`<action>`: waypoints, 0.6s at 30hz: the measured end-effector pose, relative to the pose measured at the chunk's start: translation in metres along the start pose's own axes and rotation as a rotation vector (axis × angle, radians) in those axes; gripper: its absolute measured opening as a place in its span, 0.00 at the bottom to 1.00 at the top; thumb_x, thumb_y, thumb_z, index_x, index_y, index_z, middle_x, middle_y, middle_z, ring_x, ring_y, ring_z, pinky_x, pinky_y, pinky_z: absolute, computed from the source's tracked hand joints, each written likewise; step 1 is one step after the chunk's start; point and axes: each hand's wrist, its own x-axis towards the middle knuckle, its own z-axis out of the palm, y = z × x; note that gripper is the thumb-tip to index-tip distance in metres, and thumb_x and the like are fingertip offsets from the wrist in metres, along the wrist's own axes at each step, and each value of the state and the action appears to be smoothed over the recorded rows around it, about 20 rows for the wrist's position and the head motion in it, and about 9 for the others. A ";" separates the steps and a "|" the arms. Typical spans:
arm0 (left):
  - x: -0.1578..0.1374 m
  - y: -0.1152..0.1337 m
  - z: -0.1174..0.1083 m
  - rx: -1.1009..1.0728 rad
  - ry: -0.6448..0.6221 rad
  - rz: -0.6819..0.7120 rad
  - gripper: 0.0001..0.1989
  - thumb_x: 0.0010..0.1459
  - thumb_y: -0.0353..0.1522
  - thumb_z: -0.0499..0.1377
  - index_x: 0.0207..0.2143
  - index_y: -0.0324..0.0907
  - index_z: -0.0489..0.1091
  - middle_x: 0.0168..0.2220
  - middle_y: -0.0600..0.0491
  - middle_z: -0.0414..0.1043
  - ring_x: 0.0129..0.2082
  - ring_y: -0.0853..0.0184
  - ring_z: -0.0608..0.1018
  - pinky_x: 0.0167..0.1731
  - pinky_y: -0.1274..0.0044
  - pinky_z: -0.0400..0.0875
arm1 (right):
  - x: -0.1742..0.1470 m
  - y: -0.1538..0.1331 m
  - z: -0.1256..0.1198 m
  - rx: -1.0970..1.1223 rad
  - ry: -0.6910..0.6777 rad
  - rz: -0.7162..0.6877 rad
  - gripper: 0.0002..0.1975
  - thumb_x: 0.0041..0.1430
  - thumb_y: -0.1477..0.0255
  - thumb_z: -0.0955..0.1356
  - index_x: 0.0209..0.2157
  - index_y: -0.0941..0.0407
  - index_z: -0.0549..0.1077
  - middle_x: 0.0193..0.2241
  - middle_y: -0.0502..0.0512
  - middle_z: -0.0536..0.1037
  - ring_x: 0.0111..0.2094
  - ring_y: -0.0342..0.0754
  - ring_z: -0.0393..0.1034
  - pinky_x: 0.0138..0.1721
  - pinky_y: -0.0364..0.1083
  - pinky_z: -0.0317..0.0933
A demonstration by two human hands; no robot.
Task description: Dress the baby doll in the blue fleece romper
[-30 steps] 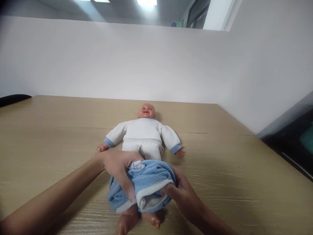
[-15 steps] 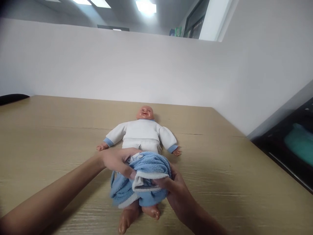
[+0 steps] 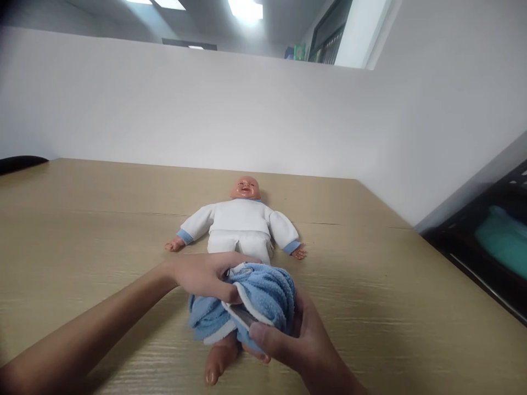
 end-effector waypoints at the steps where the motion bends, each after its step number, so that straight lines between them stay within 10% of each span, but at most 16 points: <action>1: -0.001 0.001 0.001 0.016 -0.001 -0.015 0.13 0.62 0.37 0.65 0.47 0.45 0.73 0.42 0.57 0.76 0.45 0.64 0.78 0.46 0.76 0.72 | -0.004 0.003 0.003 -0.024 0.042 0.008 0.31 0.53 0.56 0.82 0.56 0.49 0.80 0.50 0.58 0.86 0.54 0.61 0.81 0.58 0.55 0.74; 18: -0.002 0.017 0.020 0.240 0.099 -0.149 0.17 0.58 0.42 0.66 0.47 0.45 0.75 0.41 0.55 0.81 0.40 0.61 0.81 0.39 0.73 0.71 | -0.024 0.044 0.019 -0.431 0.533 -0.111 0.29 0.60 0.58 0.72 0.60 0.55 0.77 0.52 0.60 0.86 0.54 0.59 0.83 0.51 0.47 0.78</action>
